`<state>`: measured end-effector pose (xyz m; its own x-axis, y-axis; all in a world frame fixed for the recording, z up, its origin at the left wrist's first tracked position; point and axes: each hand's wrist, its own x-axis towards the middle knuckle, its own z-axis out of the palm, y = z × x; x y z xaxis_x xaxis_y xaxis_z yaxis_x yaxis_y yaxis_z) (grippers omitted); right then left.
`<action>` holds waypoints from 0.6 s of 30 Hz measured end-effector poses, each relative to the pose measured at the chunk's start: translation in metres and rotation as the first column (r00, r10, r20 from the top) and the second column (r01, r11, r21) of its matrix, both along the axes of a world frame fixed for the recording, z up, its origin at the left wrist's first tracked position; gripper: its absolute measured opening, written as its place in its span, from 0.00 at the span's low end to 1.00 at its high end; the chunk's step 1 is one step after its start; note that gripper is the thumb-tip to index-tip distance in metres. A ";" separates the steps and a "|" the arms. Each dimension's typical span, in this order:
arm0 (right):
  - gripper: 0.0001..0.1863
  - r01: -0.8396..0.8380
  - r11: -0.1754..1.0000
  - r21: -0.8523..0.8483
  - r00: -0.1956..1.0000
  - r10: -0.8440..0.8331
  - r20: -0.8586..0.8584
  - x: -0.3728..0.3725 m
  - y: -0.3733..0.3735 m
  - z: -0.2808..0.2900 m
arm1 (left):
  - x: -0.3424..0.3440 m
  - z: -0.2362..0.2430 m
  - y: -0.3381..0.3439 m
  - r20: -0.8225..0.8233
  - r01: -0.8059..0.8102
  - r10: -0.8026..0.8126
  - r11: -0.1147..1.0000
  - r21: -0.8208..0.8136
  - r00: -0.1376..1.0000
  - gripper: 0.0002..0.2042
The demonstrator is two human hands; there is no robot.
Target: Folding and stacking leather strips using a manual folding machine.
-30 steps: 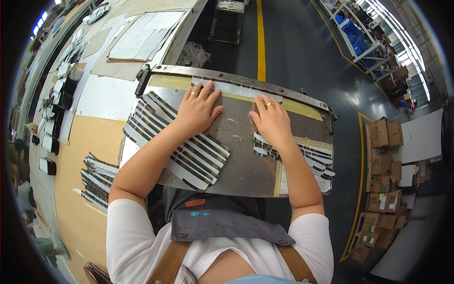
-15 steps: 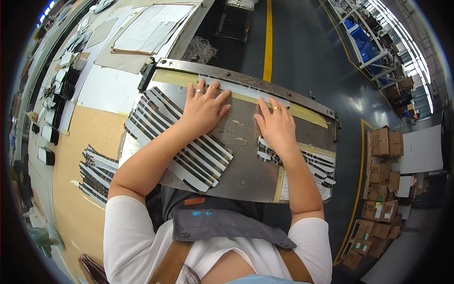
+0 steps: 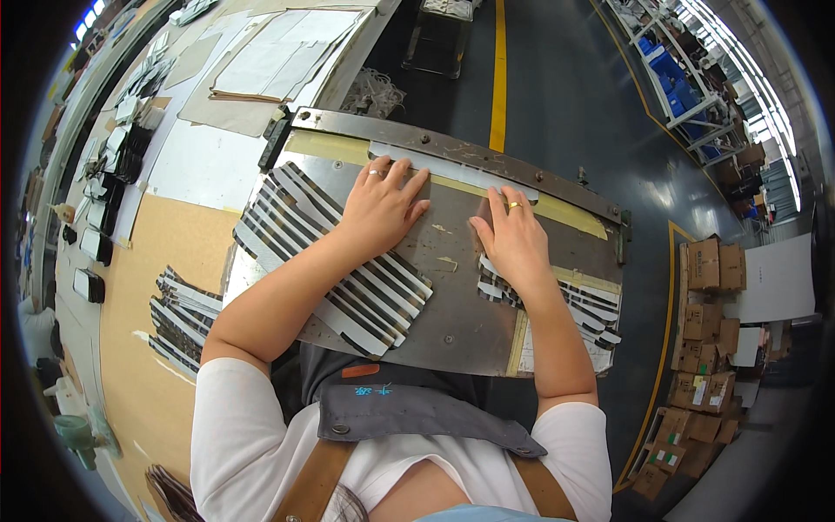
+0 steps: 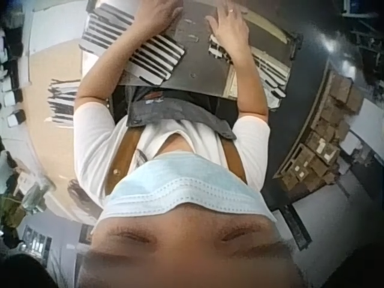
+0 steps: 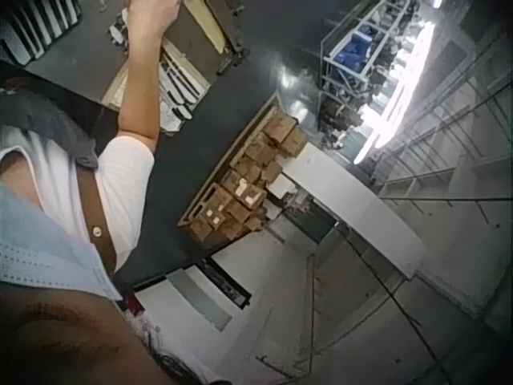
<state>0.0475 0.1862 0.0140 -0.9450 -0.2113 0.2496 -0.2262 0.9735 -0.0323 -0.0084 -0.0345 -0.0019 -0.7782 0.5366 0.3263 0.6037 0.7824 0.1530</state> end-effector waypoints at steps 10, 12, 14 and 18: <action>0.26 0.008 1.000 0.011 0.999 -0.009 0.035 -0.003 -0.004 0.010 | 0.002 -0.004 -0.002 -0.062 -0.014 0.013 1.000 -0.023 0.998 0.22; 0.25 -0.013 1.000 0.014 1.000 0.013 0.004 -0.003 -0.001 0.007 | 0.002 -0.005 -0.002 -0.073 -0.015 0.013 1.000 -0.023 0.997 0.22; 0.21 -0.013 0.999 -0.047 1.000 0.012 -0.012 -0.005 0.003 0.008 | 0.002 -0.005 -0.002 -0.081 -0.014 0.012 1.000 -0.024 0.997 0.22; 0.18 -0.028 0.983 -0.181 0.998 0.017 -0.063 -0.013 0.012 0.004 | 0.005 -0.003 0.000 -0.060 -0.019 0.016 0.999 -0.047 0.998 0.22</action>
<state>0.0348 0.1984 0.0177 -0.9225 -0.1785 0.3424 -0.2551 0.9474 -0.1935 -0.0038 -0.0349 -0.0049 -0.7674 0.5394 0.3466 0.5970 0.7983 0.0794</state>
